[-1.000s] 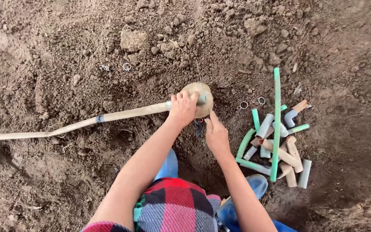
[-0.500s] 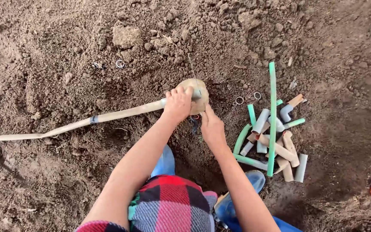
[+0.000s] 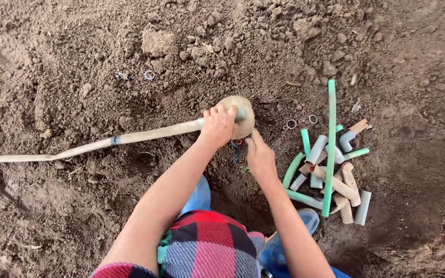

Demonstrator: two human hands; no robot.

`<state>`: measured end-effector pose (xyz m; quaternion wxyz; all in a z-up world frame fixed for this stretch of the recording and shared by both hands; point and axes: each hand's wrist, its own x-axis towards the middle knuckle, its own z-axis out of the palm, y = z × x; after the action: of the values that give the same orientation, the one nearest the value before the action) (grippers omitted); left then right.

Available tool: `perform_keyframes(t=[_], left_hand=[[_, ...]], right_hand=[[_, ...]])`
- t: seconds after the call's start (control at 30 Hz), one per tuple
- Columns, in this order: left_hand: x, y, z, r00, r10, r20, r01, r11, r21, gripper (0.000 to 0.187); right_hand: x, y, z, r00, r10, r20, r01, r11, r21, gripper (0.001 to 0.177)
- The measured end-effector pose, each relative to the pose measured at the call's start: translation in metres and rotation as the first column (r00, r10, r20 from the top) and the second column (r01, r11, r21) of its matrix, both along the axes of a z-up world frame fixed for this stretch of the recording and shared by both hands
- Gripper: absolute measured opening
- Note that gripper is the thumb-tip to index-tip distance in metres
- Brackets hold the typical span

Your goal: The person uses a hand saw to cut a white PVC pipe that is attached to a long hose. They hold the pipe steady with one hand while sawing with the other. The person briefly stands up to move a red plastic stool before resuming the cutting task.

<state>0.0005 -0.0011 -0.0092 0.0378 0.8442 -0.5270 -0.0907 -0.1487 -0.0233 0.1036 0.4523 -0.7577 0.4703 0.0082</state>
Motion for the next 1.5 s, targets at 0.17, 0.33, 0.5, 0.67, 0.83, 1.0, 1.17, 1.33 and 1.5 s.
perform_keyframes(t=[0.17, 0.33, 0.5, 0.67, 0.83, 1.0, 1.17, 1.33, 1.5], left_hand=[[0.005, -0.006, -0.009, 0.994, -0.011, -0.107, 0.027, 0.989, 0.147, 0.038], [0.004, -0.004, -0.015, 0.998, -0.011, -0.06, 0.016, 0.997, 0.077, 0.041], [0.003, -0.001, -0.019, 1.0, 0.005, -0.01, -0.005, 1.0, 0.016, 0.037], [0.001, -0.003, -0.021, 0.999, 0.009, -0.044, -0.007, 0.999, 0.044, 0.029], [0.002, -0.002, -0.016, 1.0, -0.024, 0.005, 0.023, 0.999, 0.025, 0.036], [0.003, -0.003, -0.002, 0.997, -0.011, -0.08, 0.021, 0.993, 0.117, 0.032], [0.007, -0.01, -0.025, 0.999, -0.018, -0.05, 0.023, 0.995, 0.099, 0.037], [0.006, -0.007, -0.022, 0.997, -0.014, -0.078, 0.022, 0.995, 0.101, 0.037], [0.006, -0.005, -0.012, 0.998, 0.001, -0.069, 0.004, 0.997, 0.076, 0.037]], right_hand=[[0.004, 0.001, -0.003, 1.0, 0.003, 0.008, -0.003, 0.998, -0.06, 0.044], [-0.033, 0.029, 0.014, 0.997, -0.054, -0.055, 0.061, 0.991, 0.119, 0.045], [-0.046, 0.033, 0.004, 0.995, -0.03, -0.098, 0.043, 0.991, 0.128, 0.046], [-0.05, 0.035, -0.017, 0.996, 0.012, -0.09, -0.003, 0.995, 0.103, 0.046], [-0.059, 0.023, -0.002, 0.997, 0.0, -0.075, 0.005, 0.998, 0.065, 0.045], [-0.011, 0.001, -0.006, 0.997, 0.058, -0.041, -0.059, 0.997, -0.042, 0.045], [0.013, -0.004, 0.003, 0.999, 0.034, 0.003, -0.034, 0.996, -0.077, 0.046], [-0.03, 0.026, 0.003, 0.997, -0.032, -0.065, 0.036, 0.997, 0.073, 0.046], [-0.05, 0.033, 0.002, 0.993, -0.028, -0.117, 0.041, 0.994, 0.106, 0.046]])
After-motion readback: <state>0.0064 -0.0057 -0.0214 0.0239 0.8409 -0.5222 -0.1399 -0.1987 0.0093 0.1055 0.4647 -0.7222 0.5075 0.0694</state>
